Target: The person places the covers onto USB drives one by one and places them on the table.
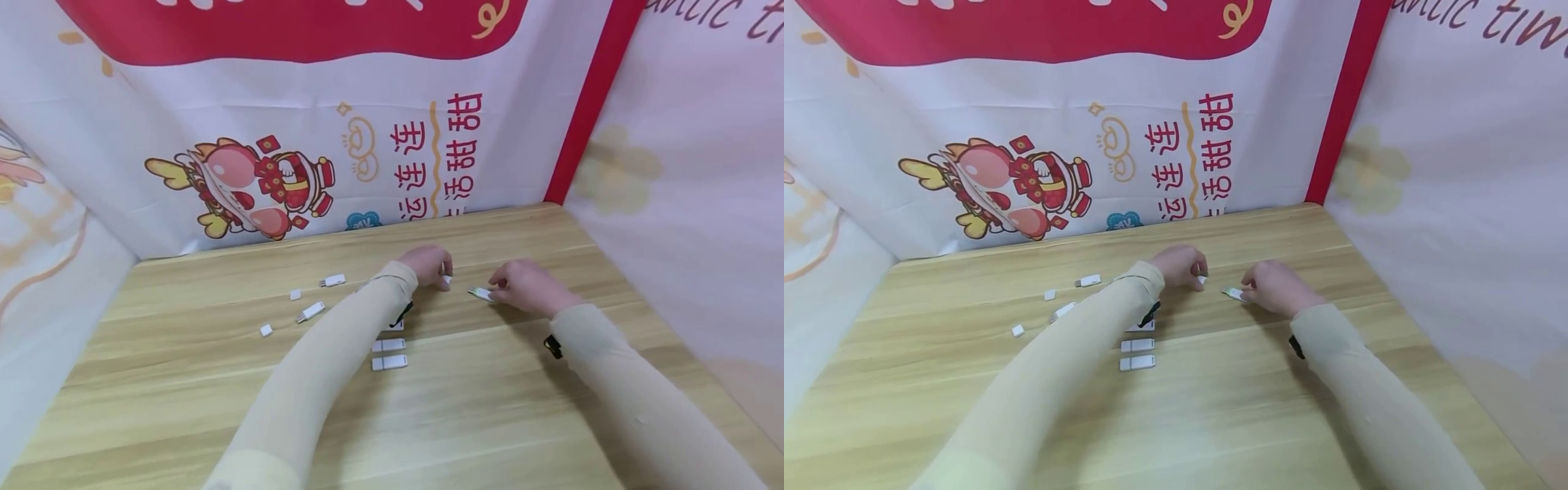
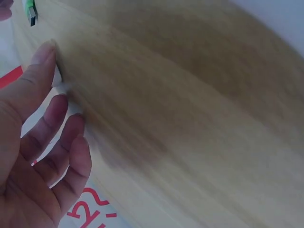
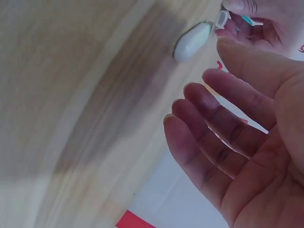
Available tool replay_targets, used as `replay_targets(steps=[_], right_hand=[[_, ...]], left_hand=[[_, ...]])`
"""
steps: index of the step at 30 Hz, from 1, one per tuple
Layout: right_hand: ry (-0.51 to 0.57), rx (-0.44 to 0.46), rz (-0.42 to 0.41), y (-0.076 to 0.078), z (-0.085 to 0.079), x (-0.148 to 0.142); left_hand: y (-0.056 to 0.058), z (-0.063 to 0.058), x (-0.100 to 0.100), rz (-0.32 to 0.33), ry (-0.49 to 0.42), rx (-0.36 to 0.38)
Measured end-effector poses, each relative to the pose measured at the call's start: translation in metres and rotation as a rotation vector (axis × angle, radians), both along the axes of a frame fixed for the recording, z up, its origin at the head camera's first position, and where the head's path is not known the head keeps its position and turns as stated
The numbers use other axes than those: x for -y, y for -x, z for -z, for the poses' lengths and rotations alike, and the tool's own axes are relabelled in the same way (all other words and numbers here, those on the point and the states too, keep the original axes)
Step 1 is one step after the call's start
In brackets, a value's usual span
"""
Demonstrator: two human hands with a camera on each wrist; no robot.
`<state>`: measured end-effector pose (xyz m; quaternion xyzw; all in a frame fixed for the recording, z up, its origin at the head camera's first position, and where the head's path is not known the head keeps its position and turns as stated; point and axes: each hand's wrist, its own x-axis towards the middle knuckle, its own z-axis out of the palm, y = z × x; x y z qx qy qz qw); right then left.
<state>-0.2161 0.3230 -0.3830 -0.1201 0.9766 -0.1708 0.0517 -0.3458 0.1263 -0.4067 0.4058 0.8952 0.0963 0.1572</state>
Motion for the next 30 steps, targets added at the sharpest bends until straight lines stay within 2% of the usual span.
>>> replay_targets(steps=[4, 9, 12, 15, 18, 23, 30], right_hand=[[-0.004, -0.012, -0.007, 0.005, 0.005, 0.008], [-0.035, -0.011, -0.01, 0.011, 0.012, 0.016], [-0.044, -0.024, -0.002, 0.012, 0.014, 0.019], [-0.042, -0.043, -0.003, 0.011, 0.016, 0.019], [-0.048, -0.057, -0.017, 0.011, 0.015, 0.021], [-0.112, -0.068, -0.056, 0.007, 0.01, 0.025], [-0.186, -0.127, -0.097, -0.002, 0.007, 0.028]], left_hand=[[-0.003, -0.001, 0.003, -0.01, -0.006, 0.009], [-0.005, 0.001, 0.006, 0.035, 0.014, -0.064], [-0.009, -0.002, 0.007, 0.043, 0.016, -0.093], [-0.016, -0.011, 0.009, 0.043, 0.0, -0.113], [-0.026, -0.024, 0.019, 0.053, -0.039, -0.121], [-0.046, -0.043, 0.042, 0.106, -0.106, -0.138], [-0.077, -0.062, 0.085, 0.123, -0.188, -0.15]])
